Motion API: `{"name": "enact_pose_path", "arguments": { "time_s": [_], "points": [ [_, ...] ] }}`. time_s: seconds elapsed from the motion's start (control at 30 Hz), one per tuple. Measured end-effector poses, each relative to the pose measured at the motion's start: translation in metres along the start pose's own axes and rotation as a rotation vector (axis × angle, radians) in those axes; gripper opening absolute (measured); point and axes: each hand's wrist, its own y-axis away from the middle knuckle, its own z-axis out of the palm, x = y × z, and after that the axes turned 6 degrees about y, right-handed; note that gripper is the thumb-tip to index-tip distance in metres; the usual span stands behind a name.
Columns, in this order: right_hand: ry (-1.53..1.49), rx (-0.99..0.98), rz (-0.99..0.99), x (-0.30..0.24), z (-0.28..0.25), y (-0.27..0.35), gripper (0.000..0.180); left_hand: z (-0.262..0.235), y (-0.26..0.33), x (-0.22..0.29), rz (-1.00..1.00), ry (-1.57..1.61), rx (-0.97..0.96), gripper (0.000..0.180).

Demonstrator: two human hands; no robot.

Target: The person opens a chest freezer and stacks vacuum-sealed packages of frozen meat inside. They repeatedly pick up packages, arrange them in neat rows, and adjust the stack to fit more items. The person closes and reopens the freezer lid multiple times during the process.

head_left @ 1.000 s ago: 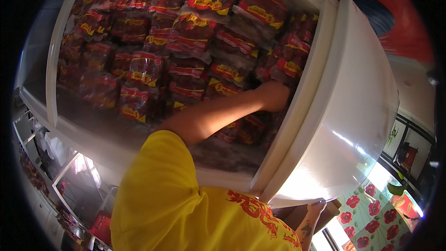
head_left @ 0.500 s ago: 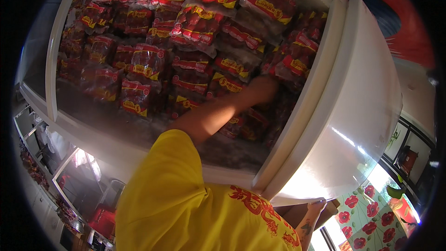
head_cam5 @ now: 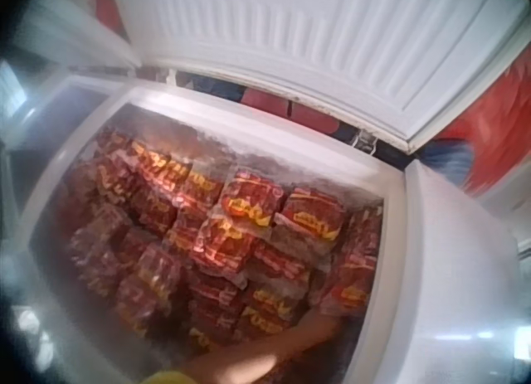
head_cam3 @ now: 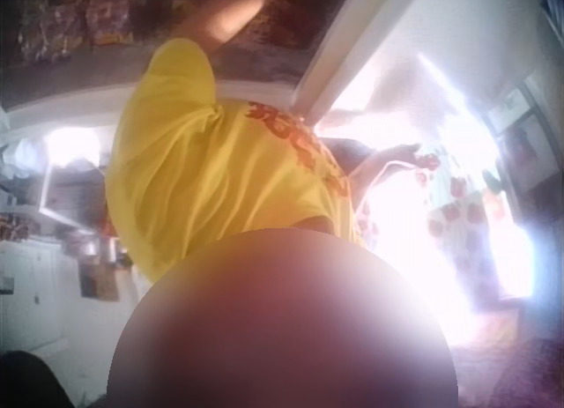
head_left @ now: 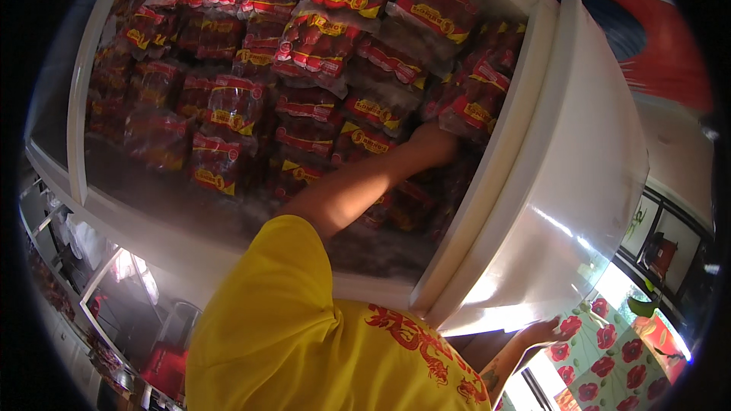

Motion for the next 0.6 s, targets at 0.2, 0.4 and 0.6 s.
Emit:
{"name": "enact_pose_path", "arguments": {
  "time_s": [0.2,0.4,0.6],
  "points": [
    [-0.683,-0.716,-0.752,-0.289,-0.015,0.087,0.043,-0.023,-0.001,0.018,-0.089,-0.115,-0.168,0.028],
    [-0.25,-0.914,-0.564,-0.396,0.097,0.122,0.074,-0.006,-0.006,-0.007,0.021,-0.051,-0.022,0.033],
    [-0.483,-0.687,-0.334,-0.401,0.145,0.107,0.101,0.037,-0.035,-0.042,0.302,0.133,0.117,0.04]
  ]
}}
